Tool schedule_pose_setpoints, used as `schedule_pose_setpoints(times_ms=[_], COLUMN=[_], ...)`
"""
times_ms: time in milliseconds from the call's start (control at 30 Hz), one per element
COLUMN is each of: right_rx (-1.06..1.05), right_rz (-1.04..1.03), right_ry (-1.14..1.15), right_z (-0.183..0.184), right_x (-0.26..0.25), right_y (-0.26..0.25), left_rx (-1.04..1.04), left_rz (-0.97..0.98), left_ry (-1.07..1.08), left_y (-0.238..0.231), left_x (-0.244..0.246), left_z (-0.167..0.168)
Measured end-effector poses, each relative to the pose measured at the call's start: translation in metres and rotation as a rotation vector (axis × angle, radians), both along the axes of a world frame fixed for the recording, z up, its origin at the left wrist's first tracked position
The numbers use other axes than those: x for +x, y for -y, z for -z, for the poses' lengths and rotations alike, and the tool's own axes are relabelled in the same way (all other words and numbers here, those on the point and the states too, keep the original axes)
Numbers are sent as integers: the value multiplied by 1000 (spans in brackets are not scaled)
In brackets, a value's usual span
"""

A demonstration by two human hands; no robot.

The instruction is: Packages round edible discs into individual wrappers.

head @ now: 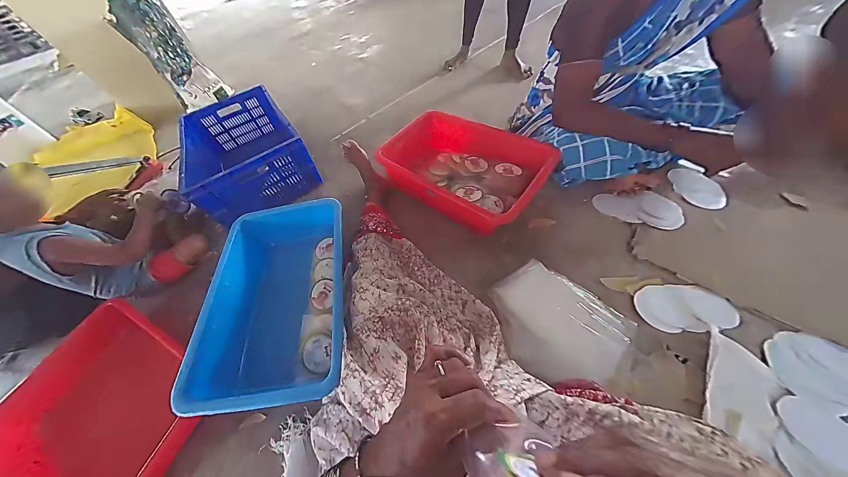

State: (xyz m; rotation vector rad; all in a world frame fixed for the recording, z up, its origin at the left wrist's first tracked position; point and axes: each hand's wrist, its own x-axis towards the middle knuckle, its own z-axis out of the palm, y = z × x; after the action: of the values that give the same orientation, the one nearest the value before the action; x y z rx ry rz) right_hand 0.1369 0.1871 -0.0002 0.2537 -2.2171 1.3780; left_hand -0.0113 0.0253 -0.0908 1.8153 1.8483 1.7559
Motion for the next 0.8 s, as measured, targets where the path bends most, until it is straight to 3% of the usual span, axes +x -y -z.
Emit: schedule_pose_setpoints(times_ms=[100,200,300,400,467,633,700,800], right_rx=[94,-35,-293,-388,-456,-652,-627,-472], right_rz=[-3,-114,-174,28,96,193,245,254], right_ry=[26,35,102,238,272,177,109,150], right_z=[10,22,39,47,51,65,64,49], right_x=[-4,-5,-6,-1,1,-2,3,27], right_y=[-3,-13,-26,-26,-23,-11,-18,-48], left_rx=[-37,-76,-78,-128,-189,-361,-337,-181], left_rz=[50,136,375,541,551,544,513,295], left_ry=[28,158,512,898,1009,795,804,830], left_y=[2,1,1,2,2,-3,-4,-1], left_x=[4,8,9,13,18,25,27,25], left_z=[1,5,12,22,24,29,32,31])
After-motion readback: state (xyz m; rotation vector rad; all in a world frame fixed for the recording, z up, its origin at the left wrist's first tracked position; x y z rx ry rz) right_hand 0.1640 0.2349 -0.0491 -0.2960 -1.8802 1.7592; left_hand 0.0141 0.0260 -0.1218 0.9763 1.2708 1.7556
